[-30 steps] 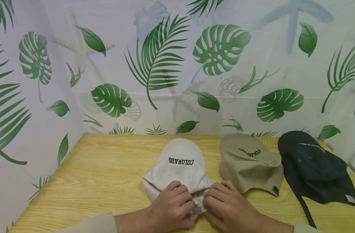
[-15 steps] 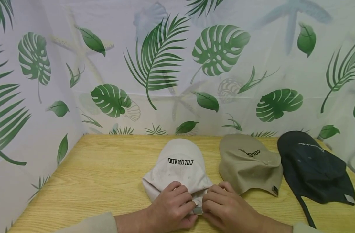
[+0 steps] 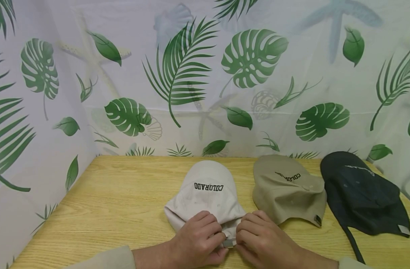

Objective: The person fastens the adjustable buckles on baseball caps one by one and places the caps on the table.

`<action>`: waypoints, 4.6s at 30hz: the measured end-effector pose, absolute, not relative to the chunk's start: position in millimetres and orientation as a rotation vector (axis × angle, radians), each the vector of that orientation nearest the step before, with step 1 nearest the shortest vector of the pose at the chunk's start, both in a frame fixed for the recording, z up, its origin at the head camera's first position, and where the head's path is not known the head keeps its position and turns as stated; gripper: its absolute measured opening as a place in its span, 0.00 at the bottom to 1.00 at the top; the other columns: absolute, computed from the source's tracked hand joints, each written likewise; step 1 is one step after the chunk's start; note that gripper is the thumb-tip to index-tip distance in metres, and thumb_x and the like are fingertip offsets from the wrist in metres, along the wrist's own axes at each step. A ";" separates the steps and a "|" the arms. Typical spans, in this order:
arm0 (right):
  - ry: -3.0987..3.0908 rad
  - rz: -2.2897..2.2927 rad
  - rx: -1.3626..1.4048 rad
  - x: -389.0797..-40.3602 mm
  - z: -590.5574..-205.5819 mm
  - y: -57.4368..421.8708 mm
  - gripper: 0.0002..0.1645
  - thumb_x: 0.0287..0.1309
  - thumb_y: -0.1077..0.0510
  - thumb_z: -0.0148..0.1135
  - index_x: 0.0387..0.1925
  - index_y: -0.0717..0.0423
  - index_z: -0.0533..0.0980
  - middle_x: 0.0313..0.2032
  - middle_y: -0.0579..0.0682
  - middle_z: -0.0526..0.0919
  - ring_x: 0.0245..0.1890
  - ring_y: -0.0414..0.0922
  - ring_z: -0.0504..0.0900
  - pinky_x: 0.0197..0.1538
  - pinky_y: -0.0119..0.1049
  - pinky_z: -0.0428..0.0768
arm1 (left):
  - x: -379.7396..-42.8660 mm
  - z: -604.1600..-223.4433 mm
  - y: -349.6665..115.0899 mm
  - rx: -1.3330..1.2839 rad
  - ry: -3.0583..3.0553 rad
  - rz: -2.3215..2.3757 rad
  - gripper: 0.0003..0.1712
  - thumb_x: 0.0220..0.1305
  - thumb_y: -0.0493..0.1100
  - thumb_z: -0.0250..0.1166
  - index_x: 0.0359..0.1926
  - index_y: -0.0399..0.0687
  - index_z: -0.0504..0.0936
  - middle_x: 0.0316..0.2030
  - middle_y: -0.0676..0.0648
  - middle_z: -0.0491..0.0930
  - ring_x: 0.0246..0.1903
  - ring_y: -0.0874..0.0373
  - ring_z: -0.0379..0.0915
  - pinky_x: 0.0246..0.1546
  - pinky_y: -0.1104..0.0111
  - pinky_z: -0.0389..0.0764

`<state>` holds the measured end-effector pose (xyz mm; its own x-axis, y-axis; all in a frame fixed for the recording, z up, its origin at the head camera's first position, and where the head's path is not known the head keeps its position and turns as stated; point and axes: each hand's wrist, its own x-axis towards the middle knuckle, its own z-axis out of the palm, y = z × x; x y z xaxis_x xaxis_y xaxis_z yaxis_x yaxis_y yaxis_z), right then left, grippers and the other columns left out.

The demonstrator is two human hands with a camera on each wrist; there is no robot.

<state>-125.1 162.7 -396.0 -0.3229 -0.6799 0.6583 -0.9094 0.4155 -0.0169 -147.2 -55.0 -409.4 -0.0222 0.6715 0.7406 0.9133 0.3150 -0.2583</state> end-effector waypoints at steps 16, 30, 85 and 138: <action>-2.127 0.511 1.335 -125.7 -397.3 162.1 0.13 0.41 0.57 0.71 0.27 0.42 0.74 0.31 0.34 0.74 0.37 0.33 0.71 0.46 0.29 0.61 | -147.2 -409.3 -55.1 -1.415 -1.765 -0.358 0.08 0.43 0.47 0.66 0.20 0.52 0.76 0.21 0.56 0.72 0.25 0.63 0.69 0.36 0.72 0.72; -2.094 0.525 1.354 -126.1 -398.0 161.4 0.12 0.41 0.59 0.71 0.26 0.44 0.75 0.29 0.35 0.74 0.35 0.33 0.71 0.46 0.29 0.62 | -147.4 -408.1 -55.4 -1.417 -1.753 -0.343 0.07 0.44 0.47 0.65 0.22 0.51 0.77 0.21 0.56 0.73 0.26 0.63 0.70 0.36 0.71 0.72; -2.113 0.484 1.300 -125.2 -395.9 161.6 0.11 0.41 0.60 0.63 0.20 0.43 0.68 0.25 0.35 0.69 0.31 0.33 0.67 0.43 0.29 0.59 | -146.9 -408.3 -54.8 -1.347 -1.793 -0.377 0.06 0.48 0.47 0.60 0.21 0.53 0.76 0.21 0.57 0.72 0.25 0.63 0.68 0.37 0.69 0.69; -2.160 0.484 1.279 -125.4 -396.0 162.2 0.11 0.48 0.57 0.63 0.21 0.43 0.68 0.30 0.35 0.71 0.33 0.33 0.67 0.44 0.27 0.57 | -149.2 -408.3 -55.7 -1.323 -1.760 -0.336 0.08 0.46 0.50 0.63 0.25 0.52 0.81 0.22 0.57 0.75 0.27 0.62 0.71 0.37 0.67 0.69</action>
<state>-125.4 162.2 -396.0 -0.3748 -0.6707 0.6400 -0.8798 0.4750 -0.0174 -149.2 -55.7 -408.3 -0.0425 0.6365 0.7701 0.8752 0.3954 -0.2786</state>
